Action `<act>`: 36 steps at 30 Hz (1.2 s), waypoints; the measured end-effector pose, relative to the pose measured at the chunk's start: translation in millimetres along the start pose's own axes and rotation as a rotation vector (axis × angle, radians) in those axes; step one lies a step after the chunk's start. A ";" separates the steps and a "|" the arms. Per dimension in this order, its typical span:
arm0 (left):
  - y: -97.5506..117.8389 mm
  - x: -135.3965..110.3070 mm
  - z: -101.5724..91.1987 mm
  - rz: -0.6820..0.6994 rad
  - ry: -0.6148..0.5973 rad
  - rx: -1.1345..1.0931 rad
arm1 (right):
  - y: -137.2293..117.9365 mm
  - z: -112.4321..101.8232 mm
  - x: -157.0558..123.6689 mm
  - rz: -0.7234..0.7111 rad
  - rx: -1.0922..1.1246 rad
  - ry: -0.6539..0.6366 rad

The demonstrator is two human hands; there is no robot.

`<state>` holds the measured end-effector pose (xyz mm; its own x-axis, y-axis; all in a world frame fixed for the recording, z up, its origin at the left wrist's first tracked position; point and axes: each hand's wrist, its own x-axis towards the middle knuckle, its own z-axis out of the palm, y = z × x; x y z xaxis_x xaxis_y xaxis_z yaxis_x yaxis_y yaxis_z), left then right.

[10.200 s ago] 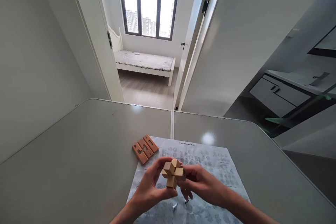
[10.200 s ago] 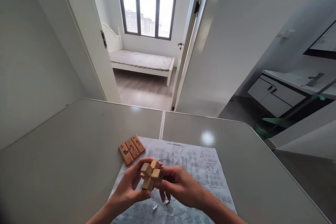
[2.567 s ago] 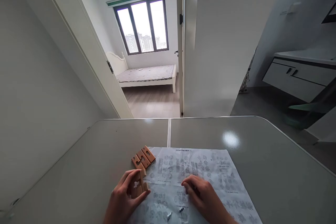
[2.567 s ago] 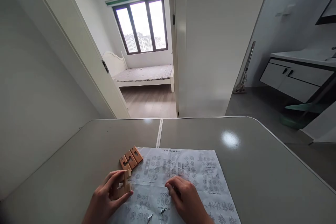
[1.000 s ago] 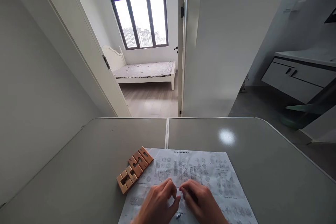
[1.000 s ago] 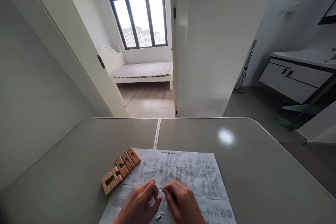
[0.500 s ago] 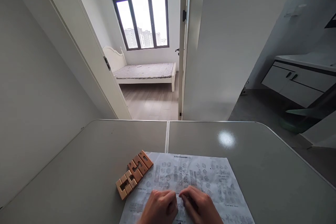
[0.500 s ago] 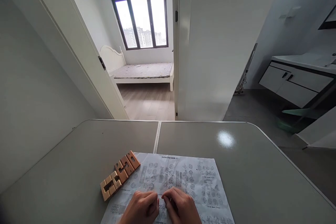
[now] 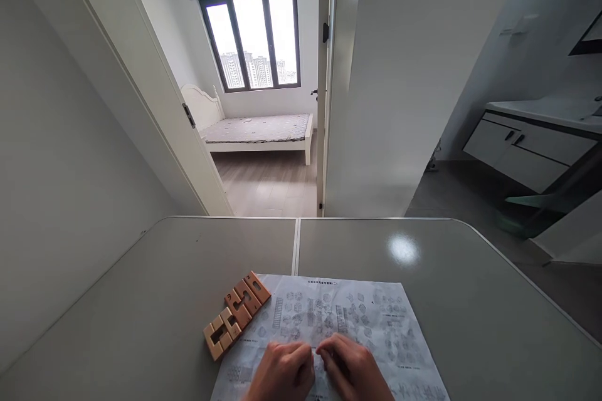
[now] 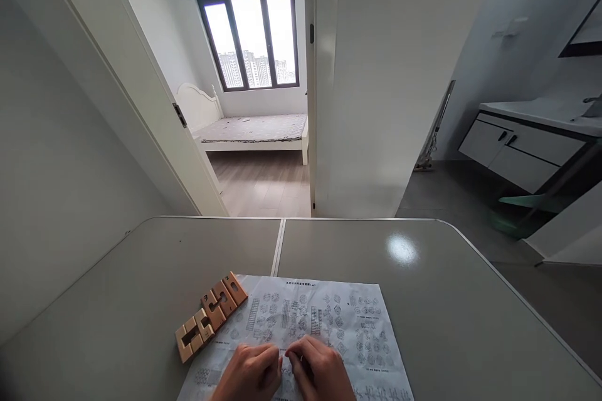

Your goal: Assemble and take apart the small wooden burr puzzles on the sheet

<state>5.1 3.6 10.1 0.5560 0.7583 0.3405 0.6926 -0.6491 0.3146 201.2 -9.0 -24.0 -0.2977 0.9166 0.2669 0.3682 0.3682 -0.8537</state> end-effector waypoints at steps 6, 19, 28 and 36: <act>-1.3 -0.6 3.3 0.023 0.000 0.002 | -0.1 -0.9 0.2 -0.011 -0.007 0.005; -0.2 0.0 0.4 -0.002 -0.009 -0.026 | -1.1 0.0 -0.6 0.003 -0.012 0.014; -2.2 -3.0 5.2 0.004 0.018 -0.041 | -1.1 0.0 -0.8 0.007 -0.009 0.008; -0.5 -3.2 4.5 -0.001 0.021 -0.039 | -4.8 -0.8 0.0 -0.001 -0.024 0.015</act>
<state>5.0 1.9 4.8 0.5453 0.7577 0.3586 0.6742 -0.6506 0.3495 200.2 -10.6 -19.5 -0.2849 0.9184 0.2746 0.3891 0.3726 -0.8425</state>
